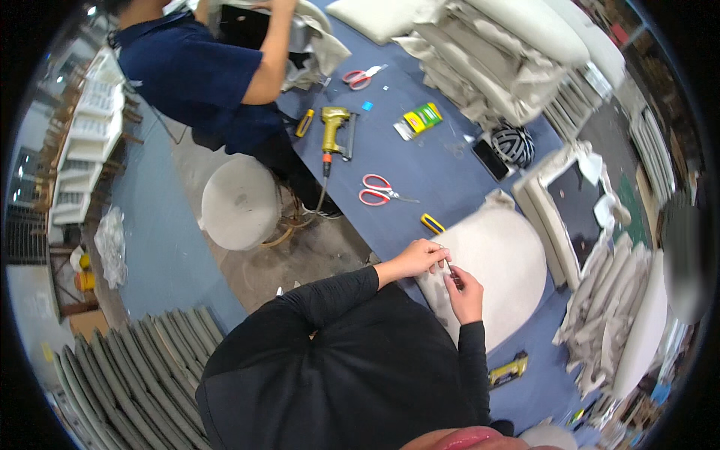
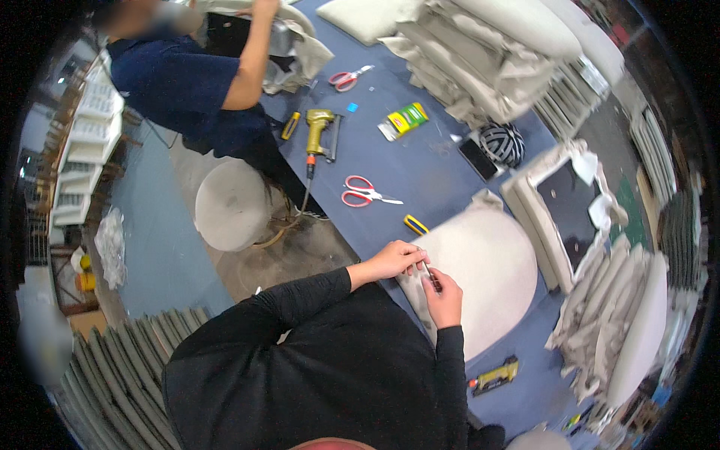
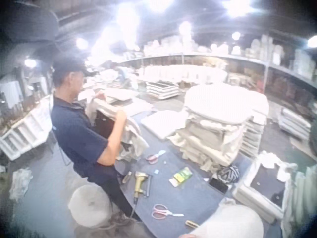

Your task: The person uses a screwdriver to adjust the fabric on a white cushion and then secures it with a staple gun. They handle multiple cushion pieces, smoothing the fabric and stapling the edges to the foam base.

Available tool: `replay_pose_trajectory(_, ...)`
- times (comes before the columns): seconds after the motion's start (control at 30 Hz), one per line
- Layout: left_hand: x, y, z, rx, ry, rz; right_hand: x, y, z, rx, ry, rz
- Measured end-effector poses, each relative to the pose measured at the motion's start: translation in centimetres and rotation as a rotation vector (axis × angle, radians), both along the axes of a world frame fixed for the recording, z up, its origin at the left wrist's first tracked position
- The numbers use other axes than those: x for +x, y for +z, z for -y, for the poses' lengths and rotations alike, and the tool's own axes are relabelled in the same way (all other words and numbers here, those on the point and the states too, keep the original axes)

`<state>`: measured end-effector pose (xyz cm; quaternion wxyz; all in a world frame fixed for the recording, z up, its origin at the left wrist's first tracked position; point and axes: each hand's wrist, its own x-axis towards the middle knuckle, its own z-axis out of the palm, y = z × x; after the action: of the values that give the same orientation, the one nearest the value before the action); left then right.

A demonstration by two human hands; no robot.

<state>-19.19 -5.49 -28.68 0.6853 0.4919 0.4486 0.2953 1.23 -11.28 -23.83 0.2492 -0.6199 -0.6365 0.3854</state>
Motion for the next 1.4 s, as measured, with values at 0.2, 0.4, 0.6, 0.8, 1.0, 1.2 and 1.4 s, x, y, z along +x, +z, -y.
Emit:
replay_pose_trajectory(0.2, -6.0, -5.1, -4.1, -0.338, 0.445, 0.136, 6.5, -6.4, 0.9, -0.071, -0.136, 0.456)
replay_pose_trajectory(0.4, -10.4, -8.5, -7.3, -0.454, 0.605, 0.161, 5.6, -8.0, 4.7, -0.484, -0.226, 0.600)
replay_pose_trajectory(0.6, -8.5, -9.5, -11.3, -0.419, 0.625, 0.064, 5.5, -10.6, 5.7, -0.428, -0.269, 0.619)
replay_pose_trajectory(0.8, -5.9, -9.1, -14.6, -0.119, 0.529, -0.338, 5.5, -10.5, 5.6, -0.402, -0.265, 0.591)
replay_pose_trajectory(1.0, -4.2, -6.6, -10.3, 0.343, 0.460, -0.728, 6.2, -10.9, 6.1, -0.368, -0.283, 0.597)
replay_pose_trajectory(1.2, -8.1, -7.3, 0.6, 0.173, 0.360, -0.791, 5.7, -11.0, 6.0, -0.380, -0.272, 0.643)
replay_pose_trajectory(1.4, -14.6, -7.4, 7.3, -0.023, 0.417, -0.896, 5.3, -11.6, 6.1, -0.405, -0.263, 0.668)
